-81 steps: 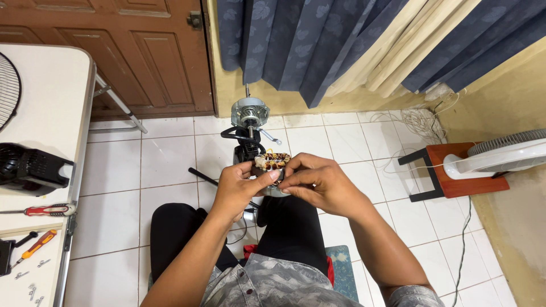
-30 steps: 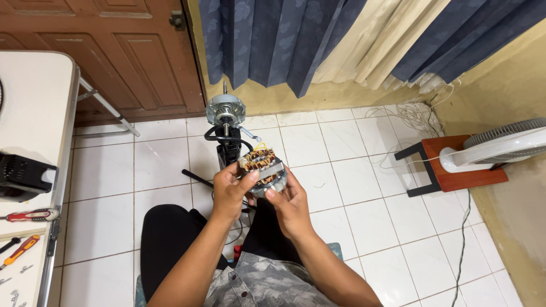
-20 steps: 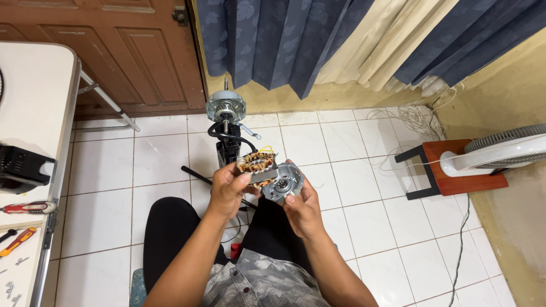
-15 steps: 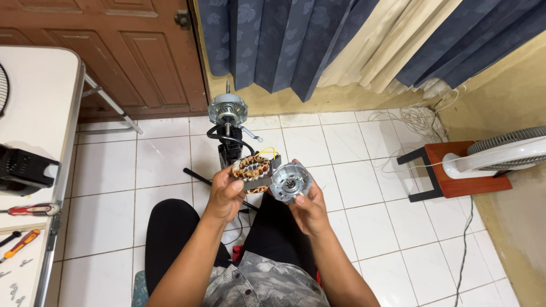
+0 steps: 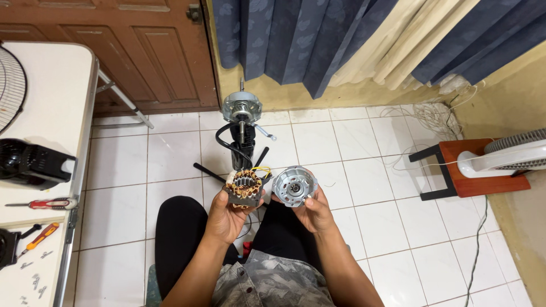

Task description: The person disassembles a fan motor, removes the rotor, and reassembles the motor housing. They handle the motor casing, rotor, and internal wiring while seated on the floor.

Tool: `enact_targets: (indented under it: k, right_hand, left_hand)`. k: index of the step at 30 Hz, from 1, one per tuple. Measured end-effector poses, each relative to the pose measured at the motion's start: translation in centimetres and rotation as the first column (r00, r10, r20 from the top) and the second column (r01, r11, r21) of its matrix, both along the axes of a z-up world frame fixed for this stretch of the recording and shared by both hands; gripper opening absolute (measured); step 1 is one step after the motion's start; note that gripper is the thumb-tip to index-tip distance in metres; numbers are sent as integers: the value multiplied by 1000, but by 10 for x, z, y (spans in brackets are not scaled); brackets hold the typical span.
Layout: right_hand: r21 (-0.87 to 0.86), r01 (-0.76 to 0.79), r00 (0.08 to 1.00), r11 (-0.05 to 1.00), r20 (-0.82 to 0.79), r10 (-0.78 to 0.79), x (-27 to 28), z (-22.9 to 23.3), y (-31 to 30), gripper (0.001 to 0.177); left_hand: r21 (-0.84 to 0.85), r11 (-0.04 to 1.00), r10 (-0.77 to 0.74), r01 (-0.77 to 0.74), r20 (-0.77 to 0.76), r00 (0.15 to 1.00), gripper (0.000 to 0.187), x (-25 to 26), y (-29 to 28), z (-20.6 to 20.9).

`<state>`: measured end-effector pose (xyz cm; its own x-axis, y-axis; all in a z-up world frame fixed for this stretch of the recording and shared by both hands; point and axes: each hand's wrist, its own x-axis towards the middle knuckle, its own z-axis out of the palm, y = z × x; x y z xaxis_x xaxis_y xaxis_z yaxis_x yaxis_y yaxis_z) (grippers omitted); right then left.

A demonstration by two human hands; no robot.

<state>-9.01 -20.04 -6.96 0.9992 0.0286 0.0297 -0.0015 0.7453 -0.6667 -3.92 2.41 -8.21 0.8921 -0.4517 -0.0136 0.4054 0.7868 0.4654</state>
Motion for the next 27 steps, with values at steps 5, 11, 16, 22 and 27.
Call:
enact_targets:
  k: [5,11,16,22,27]
  right_hand:
    - [44,-59,998,997,27,58,5,-1,9,88]
    - [109,-141,987,984,96,131,11,8,12,89]
    - [104,-209,970,972,145,194,12,19,20,90]
    - [45,-171,978,984,133,164,14,26,32,94]
    - [-14,-68,987,998,142,70,12,38,44,91]
  left_hand:
    - [12,1000,23,-23,48,999,82,0,9,4]
    - [60,996,70,-73,52,996,92,2,14,33]
    - [5,999,50,-50,101,994,87,-1,29,54]
    - [39,999,22,-31,204,979,77,-1,47,62]
    - [-57,994,99,-95,82,992,65,7,49,54]
